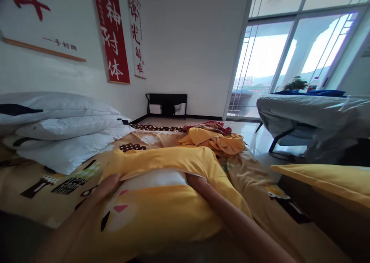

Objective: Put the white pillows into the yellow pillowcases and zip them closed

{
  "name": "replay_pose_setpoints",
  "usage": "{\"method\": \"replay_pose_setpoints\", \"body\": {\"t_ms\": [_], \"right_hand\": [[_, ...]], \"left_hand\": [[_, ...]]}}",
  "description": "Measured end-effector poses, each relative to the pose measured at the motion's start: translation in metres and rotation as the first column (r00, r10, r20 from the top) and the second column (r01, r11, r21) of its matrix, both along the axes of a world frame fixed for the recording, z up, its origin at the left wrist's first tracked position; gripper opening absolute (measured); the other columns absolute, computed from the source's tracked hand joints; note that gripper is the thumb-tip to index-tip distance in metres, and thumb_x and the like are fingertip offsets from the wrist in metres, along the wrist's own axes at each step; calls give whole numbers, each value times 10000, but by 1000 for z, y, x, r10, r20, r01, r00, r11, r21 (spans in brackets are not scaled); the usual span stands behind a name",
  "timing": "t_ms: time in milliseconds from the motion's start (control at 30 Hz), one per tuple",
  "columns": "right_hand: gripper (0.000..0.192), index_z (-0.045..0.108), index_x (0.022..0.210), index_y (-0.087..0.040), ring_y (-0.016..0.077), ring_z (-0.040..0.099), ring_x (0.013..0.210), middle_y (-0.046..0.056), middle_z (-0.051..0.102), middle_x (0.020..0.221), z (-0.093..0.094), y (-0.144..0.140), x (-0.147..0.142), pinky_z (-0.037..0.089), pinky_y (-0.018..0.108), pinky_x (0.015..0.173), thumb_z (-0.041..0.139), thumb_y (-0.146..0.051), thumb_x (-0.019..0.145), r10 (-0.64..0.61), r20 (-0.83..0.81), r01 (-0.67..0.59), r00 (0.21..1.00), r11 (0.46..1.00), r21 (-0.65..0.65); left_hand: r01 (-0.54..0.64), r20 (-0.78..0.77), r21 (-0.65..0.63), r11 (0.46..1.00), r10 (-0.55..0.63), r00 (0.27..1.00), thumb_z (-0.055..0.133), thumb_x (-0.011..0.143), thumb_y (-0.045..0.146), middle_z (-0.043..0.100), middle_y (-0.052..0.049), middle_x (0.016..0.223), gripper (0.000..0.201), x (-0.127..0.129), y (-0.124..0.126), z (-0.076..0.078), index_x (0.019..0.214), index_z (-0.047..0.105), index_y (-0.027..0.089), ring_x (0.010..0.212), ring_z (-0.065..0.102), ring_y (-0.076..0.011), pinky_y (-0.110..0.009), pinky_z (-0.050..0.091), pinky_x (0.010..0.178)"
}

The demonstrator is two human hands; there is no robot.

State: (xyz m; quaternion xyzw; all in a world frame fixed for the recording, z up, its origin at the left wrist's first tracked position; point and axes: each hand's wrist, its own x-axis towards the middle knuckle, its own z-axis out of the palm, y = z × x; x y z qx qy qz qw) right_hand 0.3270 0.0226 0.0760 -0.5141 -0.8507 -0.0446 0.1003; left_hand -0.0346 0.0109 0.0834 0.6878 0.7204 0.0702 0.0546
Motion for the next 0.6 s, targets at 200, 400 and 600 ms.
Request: {"method": "replay_pose_setpoints", "body": {"t_ms": [200,400,600], "right_hand": [[244,671,999,-184,191,641,955,86,694,1040,26,-21,35,486,308,857,453,-167,891,60,27,-56,998,989,-138],[363,565,1213,-164,263,677,887,130,707,995,44,-39,42,467,333,731,485,-211,862,-257,161,274,953,957,-95],[242,571,1105,-146,272,673,898,170,684,961,33,-34,33,446,331,702,415,-240,947,-427,183,422,886,904,67]], "left_hand": [[40,-60,107,993,-34,998,429,845,145,654,-165,1072,312,5,-6,6,1070,645,140,1009,600,-270,-364,440,870],[627,-95,337,702,-637,765,447,774,60,619,-103,1146,372,123,-40,35,1083,618,177,1095,545,-225,-361,415,1002],[757,-53,233,611,-769,637,374,884,144,616,-169,1197,333,214,-31,9,1142,574,76,1158,557,-245,-352,407,1043]]}}
